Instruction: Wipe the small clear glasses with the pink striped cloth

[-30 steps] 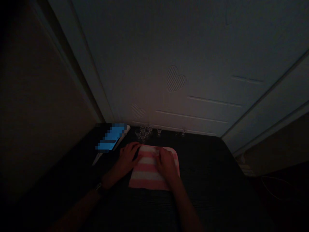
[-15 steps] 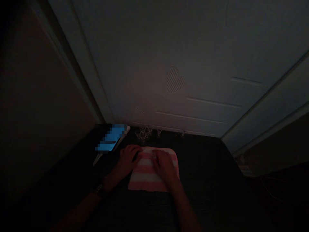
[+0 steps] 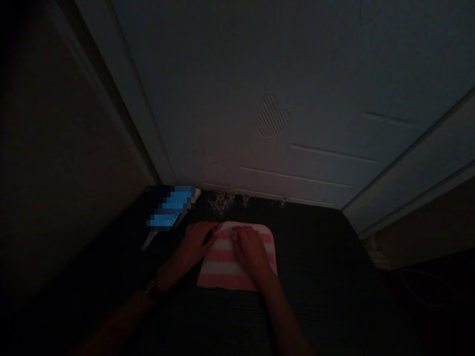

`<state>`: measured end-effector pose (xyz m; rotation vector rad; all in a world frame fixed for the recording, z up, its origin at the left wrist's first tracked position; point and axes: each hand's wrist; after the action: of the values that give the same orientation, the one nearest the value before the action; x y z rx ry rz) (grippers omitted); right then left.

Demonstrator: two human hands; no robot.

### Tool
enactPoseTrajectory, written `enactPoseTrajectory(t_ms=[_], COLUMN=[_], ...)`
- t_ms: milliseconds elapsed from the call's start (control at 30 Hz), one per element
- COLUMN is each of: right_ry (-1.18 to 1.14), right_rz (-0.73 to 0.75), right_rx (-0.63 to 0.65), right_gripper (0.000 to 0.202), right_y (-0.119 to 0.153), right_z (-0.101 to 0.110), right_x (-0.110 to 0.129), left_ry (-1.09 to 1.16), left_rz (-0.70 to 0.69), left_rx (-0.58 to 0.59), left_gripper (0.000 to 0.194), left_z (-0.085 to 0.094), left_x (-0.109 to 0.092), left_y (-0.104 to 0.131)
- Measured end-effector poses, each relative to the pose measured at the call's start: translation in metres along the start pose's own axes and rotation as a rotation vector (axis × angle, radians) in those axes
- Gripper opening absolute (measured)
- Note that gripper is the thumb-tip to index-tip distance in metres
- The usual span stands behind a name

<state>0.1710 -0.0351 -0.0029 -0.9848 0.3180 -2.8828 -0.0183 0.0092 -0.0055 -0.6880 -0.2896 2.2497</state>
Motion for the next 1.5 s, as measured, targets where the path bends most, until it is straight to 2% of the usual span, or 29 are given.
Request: enactPoseTrajectory(t_ms=[233,367,433,533,700,900,1033,1233,1500], right_ry=[0.003,-0.028,-0.042,-0.031,-0.040,-0.041,-0.082,-0.057,-0.078], right_rz=[-0.006,0.007,0.010,0.017,0.035,-0.041,-0.069,-0.053,-0.066], right_rx=[-0.011,-0.007,-0.006,0.011,0.031,0.002,-0.005,0.030,0.013], right_gripper=[0.023,0.022,0.023,0.024,0.026,0.026,0.026,0.025,0.027], right_y=[-0.001,-0.002,-0.002,-0.001,0.001,-0.001,-0.001,0.000,0.001], right_z=[0.000,0.000,0.000,-0.001,-0.002,-0.004,-0.004,-0.002,-0.004], right_x=[0.000,0.000,-0.001,-0.002,-0.002,0.000,0.000,0.000,-0.001], left_ry=[0.290,0.402,0.377,0.289,0.201,0.205,0.221,0.141,0.101], left_rz=[0.090,0.110,0.093,-0.003,-0.192,-0.116,-0.081,-0.118,-0.166], left_rx=[-0.102,-0.121,-0.137,-0.153,-0.062,-0.109,-0.094,-0.079,-0.045], left_gripper=[0.026,0.027,0.026,0.025,0.029,0.038,0.039,0.032,0.022], left_z=[-0.004,-0.004,-0.006,-0.006,-0.003,-0.002,0.000,0.000,0.004], left_x=[-0.004,-0.004,-0.004,-0.006,-0.013,-0.014,-0.015,-0.019,-0.017], left_y=[-0.002,-0.003,-0.003,-0.003,-0.001,-0.002,-0.004,-0.004,-0.005])
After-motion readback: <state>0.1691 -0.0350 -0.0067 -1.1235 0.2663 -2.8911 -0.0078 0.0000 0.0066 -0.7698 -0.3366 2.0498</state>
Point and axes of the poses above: each hand's wrist, its own y-axis away from the middle knuckle, its own z-axis out of the back of the hand, x = y × z, and after that the axes turned 15 degrees about -z, right-handed
